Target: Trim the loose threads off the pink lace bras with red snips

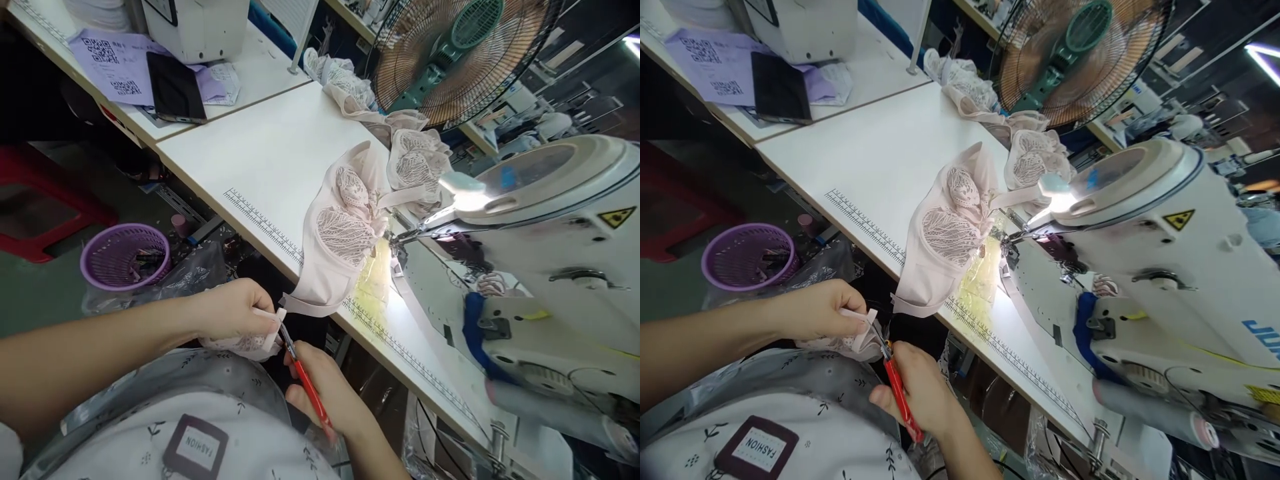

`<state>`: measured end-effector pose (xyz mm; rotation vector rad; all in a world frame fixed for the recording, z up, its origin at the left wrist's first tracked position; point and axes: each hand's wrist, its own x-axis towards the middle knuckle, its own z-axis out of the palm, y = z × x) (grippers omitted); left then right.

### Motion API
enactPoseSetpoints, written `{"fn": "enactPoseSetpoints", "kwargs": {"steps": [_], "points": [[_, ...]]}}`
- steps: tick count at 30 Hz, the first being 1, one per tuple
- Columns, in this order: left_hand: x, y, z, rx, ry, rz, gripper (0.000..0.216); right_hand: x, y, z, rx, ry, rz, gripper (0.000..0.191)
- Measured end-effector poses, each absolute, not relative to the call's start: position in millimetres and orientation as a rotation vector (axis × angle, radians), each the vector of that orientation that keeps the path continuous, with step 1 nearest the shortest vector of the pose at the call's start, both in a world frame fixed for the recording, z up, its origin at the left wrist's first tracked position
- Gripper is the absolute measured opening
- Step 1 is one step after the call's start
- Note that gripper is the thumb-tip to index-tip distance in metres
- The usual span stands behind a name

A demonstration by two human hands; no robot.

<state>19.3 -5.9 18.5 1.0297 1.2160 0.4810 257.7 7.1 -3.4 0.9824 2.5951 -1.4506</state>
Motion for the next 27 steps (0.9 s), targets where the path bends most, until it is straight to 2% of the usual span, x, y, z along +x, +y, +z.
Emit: {"fn": "enactPoseSetpoints", "kwargs": {"steps": [8, 18, 27], "points": [[19.6, -0.1, 21.0, 0.93, 1.235, 0.468, 0.023, 255.2, 5.7, -4.5, 1.103, 2.569, -1.404, 0.073], [19.5, -1.1, 22.0, 0.696, 1.104, 0.521, 0.025, 254.5, -0.7, -9.4, 1.025, 2.465, -1.826, 0.063], [17.4, 0.2, 25.6, 0.745, 1.148, 0.479, 0.02, 252.0, -0.2, -8.7, 1.088, 2.5, -1.661, 0.065]]}}
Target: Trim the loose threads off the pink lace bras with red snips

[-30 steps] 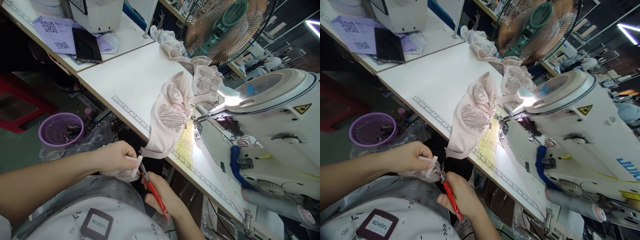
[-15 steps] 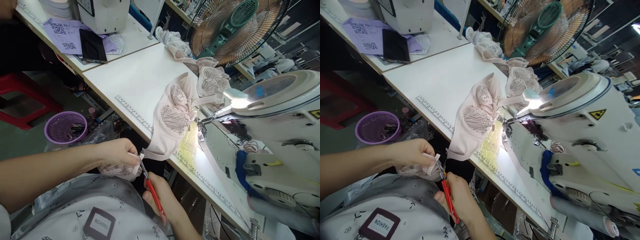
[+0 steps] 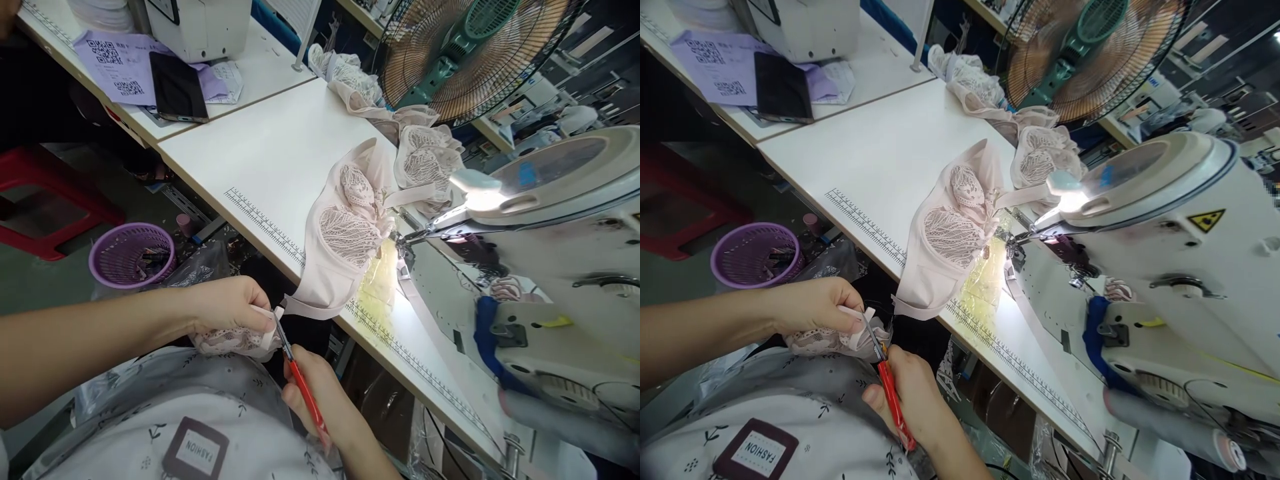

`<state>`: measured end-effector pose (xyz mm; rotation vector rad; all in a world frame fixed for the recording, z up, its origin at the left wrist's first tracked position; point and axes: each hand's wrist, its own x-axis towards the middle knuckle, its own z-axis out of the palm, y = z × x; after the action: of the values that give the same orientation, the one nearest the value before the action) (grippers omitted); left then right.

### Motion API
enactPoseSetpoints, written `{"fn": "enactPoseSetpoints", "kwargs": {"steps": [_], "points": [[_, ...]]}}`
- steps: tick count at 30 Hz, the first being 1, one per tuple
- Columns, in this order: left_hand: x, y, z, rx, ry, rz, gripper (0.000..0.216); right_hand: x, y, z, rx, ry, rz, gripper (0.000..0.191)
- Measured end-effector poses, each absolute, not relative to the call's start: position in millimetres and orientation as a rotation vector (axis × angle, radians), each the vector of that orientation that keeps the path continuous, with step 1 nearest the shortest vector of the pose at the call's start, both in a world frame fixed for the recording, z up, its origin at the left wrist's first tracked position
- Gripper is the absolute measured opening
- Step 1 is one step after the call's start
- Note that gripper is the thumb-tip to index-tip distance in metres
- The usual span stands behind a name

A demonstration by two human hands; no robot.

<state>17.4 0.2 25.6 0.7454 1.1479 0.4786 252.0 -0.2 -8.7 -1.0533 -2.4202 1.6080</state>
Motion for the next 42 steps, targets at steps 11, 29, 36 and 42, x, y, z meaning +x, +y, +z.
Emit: {"fn": "enactPoseSetpoints", "kwargs": {"steps": [11, 29, 36, 42], "points": [[16.6, 1.5, 27.2, 0.705, 1.15, 0.485, 0.016, 252.1, -7.0, -32.0, -1.089, -2.336, 1.578, 0.048], [-0.8, -10.9, 31.9, 1.221, 1.221, 0.644, 0.028, 240.3, 5.1, -25.3, -1.041, -2.033, 1.275, 0.036], [-6.9, -16.5, 28.1, 1.148, 1.122, 0.832, 0.017, 230.5, 19.1, -29.2, -0.886, -2.089, 1.146, 0.031], [-21.5, -22.5, 28.1, 1.204, 1.331, 1.042, 0.015, 220.4, 14.0, -64.2, -0.96, -2.142, 1.104, 0.022]]}}
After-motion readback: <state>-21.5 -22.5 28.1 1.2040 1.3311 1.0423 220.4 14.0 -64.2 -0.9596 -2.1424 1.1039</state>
